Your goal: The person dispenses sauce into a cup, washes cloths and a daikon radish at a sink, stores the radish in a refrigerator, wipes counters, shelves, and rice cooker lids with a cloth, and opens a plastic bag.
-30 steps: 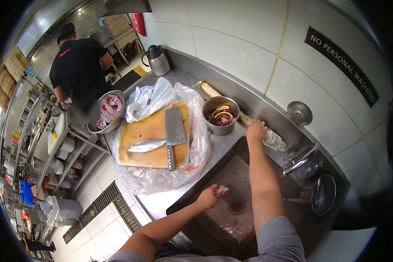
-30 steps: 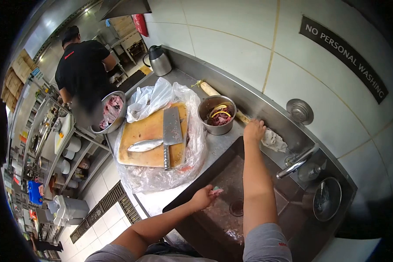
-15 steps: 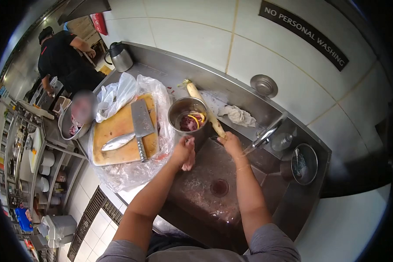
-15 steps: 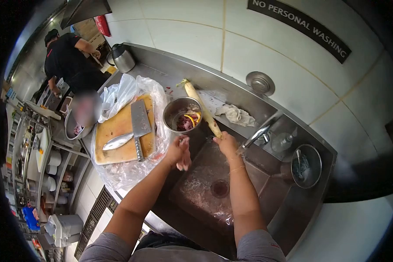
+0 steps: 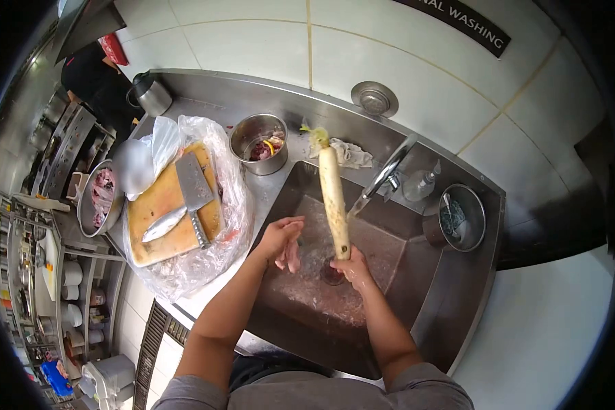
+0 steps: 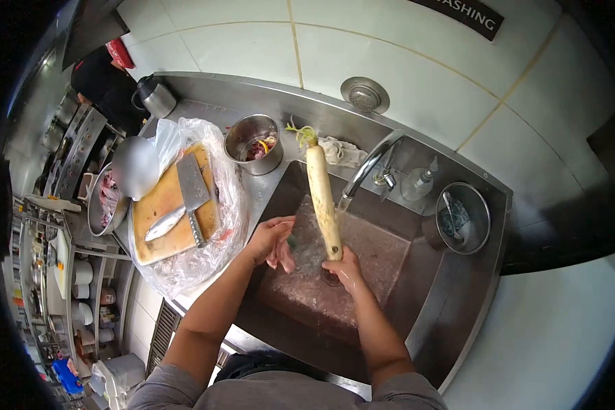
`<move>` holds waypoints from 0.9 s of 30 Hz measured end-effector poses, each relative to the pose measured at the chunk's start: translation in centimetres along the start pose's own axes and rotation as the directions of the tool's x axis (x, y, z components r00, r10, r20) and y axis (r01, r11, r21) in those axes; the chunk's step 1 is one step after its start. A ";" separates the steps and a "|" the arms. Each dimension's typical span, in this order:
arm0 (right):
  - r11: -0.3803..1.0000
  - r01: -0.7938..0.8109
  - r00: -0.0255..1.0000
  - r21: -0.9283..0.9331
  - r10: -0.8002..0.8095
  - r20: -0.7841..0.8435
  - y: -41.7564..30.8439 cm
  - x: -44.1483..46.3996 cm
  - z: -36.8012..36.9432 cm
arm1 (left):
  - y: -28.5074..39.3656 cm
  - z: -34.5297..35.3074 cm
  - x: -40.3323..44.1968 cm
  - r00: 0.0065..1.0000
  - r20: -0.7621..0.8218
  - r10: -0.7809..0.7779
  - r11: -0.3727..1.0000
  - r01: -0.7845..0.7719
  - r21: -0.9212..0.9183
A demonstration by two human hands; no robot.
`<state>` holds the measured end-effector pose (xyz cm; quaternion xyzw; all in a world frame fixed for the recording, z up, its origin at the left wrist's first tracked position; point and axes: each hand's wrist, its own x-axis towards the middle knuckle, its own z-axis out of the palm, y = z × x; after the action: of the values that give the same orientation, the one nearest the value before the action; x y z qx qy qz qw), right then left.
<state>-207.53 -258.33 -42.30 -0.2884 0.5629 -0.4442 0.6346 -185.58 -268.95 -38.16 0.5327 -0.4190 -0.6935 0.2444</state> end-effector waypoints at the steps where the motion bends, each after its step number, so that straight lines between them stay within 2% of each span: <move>1: 1.000 -0.021 1.000 0.007 0.021 0.017 0.3 -0.1 -0.1 | 0.7 1.1 -0.5 0.998 0.037 0.057 0.998 -0.058 0.032; 2: 0.999 -0.045 0.998 0.014 0.045 0.036 0.6 -0.3 -0.2 | 1.3 2.2 -1.0 0.991 0.074 0.111 0.991 -0.116 0.060; 3: 0.999 -0.046 0.998 0.013 0.045 0.036 0.7 -0.6 -0.4 | 1.8 3.1 -1.0 0.985 0.161 0.062 0.997 -0.054 -0.057; 4: 0.998 -0.058 0.995 0.006 0.058 0.079 0.6 -0.7 -0.6 | 2.0 4.1 -0.6 0.985 0.162 0.066 0.997 -0.057 -0.057; 6: 0.998 -0.061 0.991 -0.007 0.061 0.122 0.9 -0.5 -1.2 | 2.5 6.0 0.5 0.948 0.264 0.176 0.977 -0.202 0.075; 7: 0.999 -0.031 0.990 0.030 0.027 0.136 1.9 -0.2 -1.6 | 2.4 6.5 1.0 0.947 0.266 0.181 0.975 -0.208 0.074; 9: 0.998 0.001 0.989 0.065 -0.011 0.145 2.6 0.1 -2.1 | 2.4 7.5 1.8 0.969 0.213 0.126 0.952 -0.178 0.249; 10: 0.996 0.074 0.994 -0.043 -0.071 0.081 2.4 0.3 -2.3 | 2.4 8.0 2.0 0.967 0.218 0.131 0.950 -0.185 0.250; 11: 0.979 0.136 0.991 -0.153 -0.134 0.021 2.3 0.3 -2.4 | 2.1 8.5 1.9 0.977 0.190 0.095 0.917 -0.160 0.366; 12: 0.979 0.135 0.991 -0.152 -0.134 0.013 1.3 0.0 -2.6 | 1.6 9.0 1.7 0.986 0.157 0.059 0.870 -0.128 0.475; 14: 0.987 0.144 0.989 -0.068 -0.143 0.029 -2.6 -0.1 -2.8 | 0.9 9.7 0.6 0.976 0.185 0.115 0.845 -0.194 0.498; 15: 0.988 0.150 0.985 -0.038 -0.146 0.095 -3.9 0.5 -3.5 | 1.4 9.9 -0.5 0.975 0.179 0.128 0.821 -0.206 0.533; 16: 0.972 0.230 0.973 -0.039 -0.230 0.000 -4.6 1.4 -4.6 | 1.5 10.1 -1.4 0.975 0.173 0.142 0.795 -0.217 0.566; 17: 0.950 0.307 0.946 -0.047 -0.310 -0.094 -5.1 2.4 -5.5 | 0.5 10.0 -1.4 0.964 0.141 0.225 0.739 -0.263 0.620; 18: 0.934 0.312 0.889 -0.175 -0.352 -0.293 -5.8 3.8 -6.1 | -0.7 9.7 -1.4 0.963 0.144 0.227 0.737 -0.266 0.622; 19: 0.911 0.283 0.787 -0.300 -0.400 -0.470 -6.3 5.2 -6.7 | -2.0 9.1 -1.3 0.972 0.116 0.206 0.753 -0.233 0.615; 20: 0.911 0.285 0.784 -0.299 -0.401 -0.474 -6.5 6.8 -7.3 | -2.8 8.6 -1.5 0.979 0.089 0.185 0.768 -0.201 0.608; 22: 0.939 0.333 0.829 -0.086 -0.335 -0.449 -7.0 9.0 -8.1 | -3.4 7.3 -3.5 0.986 0.072 0.151 0.765 -0.163 0.622; 23: 0.935 0.345 0.826 -0.083 -0.345 -0.446 -7.6 9.3 -8.3 | -4.2 6.0 -4.6 0.977 0.067 0.202 0.767 -0.200 0.610; 24: 0.943 0.292 0.879 0.162 -0.198 -0.433 -8.3 9.2 -8.4 | -4.8 5.0 -5.5 0.967 0.061 0.248 0.769 -0.234 0.595; 25: 0.892 0.217 0.922 0.396 -0.054 -0.384 -9.1 8.7 -7.9 | -4.9 4.3 -6.2 0.966 0.060 0.253 0.767 -0.238 0.596; 26: 0.892 0.219 0.922 0.395 -0.056 -0.384 -9.4 7.7 -7.3 | -5.2 3.6 -7.0 0.981 0.048 0.186 0.786 -0.178 0.592; 27: 0.953 0.188 0.916 0.236 -0.083 -0.393 -10.3 5.6 -5.7 | -5.2 3.3 -7.9 0.992 0.037 0.117 0.801 -0.116 0.587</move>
<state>-215.64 -267.02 -37.06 -0.1469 0.5875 -0.6072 0.5144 -185.67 -258.91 -38.04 0.5557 -0.6446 -0.5133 0.1100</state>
